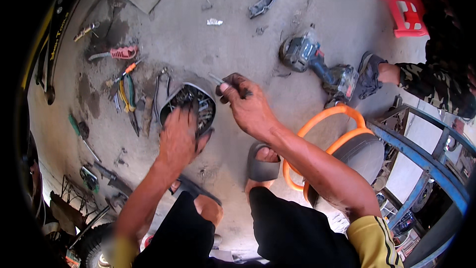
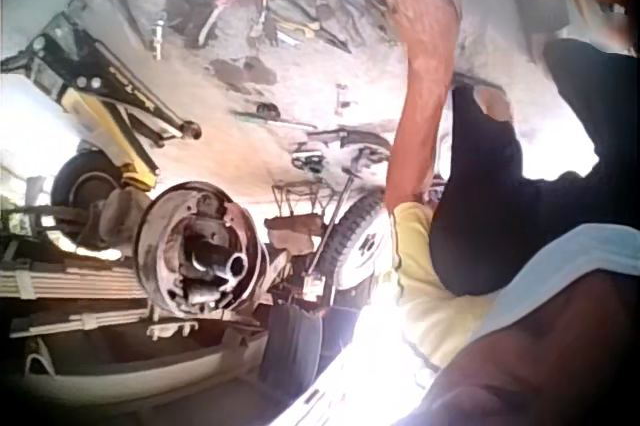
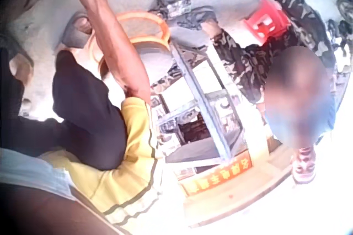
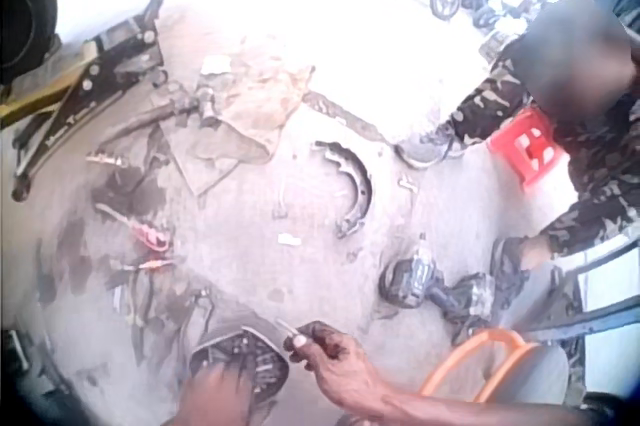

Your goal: The person works on the drum brake assembly of a vehicle by removing and replacing small metal components with their hands and a screwdriver.

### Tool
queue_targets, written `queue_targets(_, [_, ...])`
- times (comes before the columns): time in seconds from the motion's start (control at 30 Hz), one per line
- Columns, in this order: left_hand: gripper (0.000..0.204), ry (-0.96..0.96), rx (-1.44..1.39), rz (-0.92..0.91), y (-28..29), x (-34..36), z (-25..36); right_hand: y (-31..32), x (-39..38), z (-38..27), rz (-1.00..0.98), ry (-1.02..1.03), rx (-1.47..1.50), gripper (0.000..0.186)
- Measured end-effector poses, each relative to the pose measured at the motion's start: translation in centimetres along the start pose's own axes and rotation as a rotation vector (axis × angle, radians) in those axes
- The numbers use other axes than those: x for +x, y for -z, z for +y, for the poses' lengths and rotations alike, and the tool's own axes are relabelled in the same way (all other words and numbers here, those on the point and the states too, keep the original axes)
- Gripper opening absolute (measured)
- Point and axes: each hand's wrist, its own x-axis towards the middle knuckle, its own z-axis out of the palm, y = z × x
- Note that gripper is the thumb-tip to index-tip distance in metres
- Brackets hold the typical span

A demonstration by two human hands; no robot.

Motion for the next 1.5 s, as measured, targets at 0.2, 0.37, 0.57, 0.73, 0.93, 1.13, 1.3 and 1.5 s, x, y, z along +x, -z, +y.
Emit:
queue_targets(0.2, [0.066,-0.087,0.028,0.054,0.8,-3.1,-0.4,-0.8,0.7,-1.0,-0.083,0.026,-0.152,0.032])
queue_targets(0.37, [0.053,-0.146,0.041,0.116,1.0,-3.8,-1.8,-0.4,1.4,-0.7,-0.117,0.021,-0.166,0.030])
queue_targets(0.57, [0.041,-0.073,0.045,0.026,2.6,-2.4,-0.8,-0.4,0.3,-0.1,-0.103,-0.026,-0.100,0.029])
queue_targets(0.73, [0.041,-0.193,0.009,0.058,2.4,1.0,-1.7,-0.9,0.0,-0.3,-0.122,0.112,-0.234,0.032])
queue_targets(0.93, [0.039,-0.147,0.057,0.017,1.6,2.4,-0.7,-1.4,0.4,2.2,-0.052,0.352,-0.356,0.030])
queue_targets(1.13, [0.034,-0.093,0.077,0.006,1.6,-1.4,-1.1,-2.4,0.9,1.6,-0.065,0.320,-0.309,0.028])
queue_targets(1.3, [0.030,-0.076,0.082,0.010,1.7,-3.9,-0.7,-2.7,1.3,1.4,-0.068,0.294,-0.208,0.026])
queue_targets(1.5, [0.028,-0.077,0.095,0.022,1.4,-4.3,-0.4,-2.2,0.4,-0.4,-0.121,0.172,-0.230,0.029])
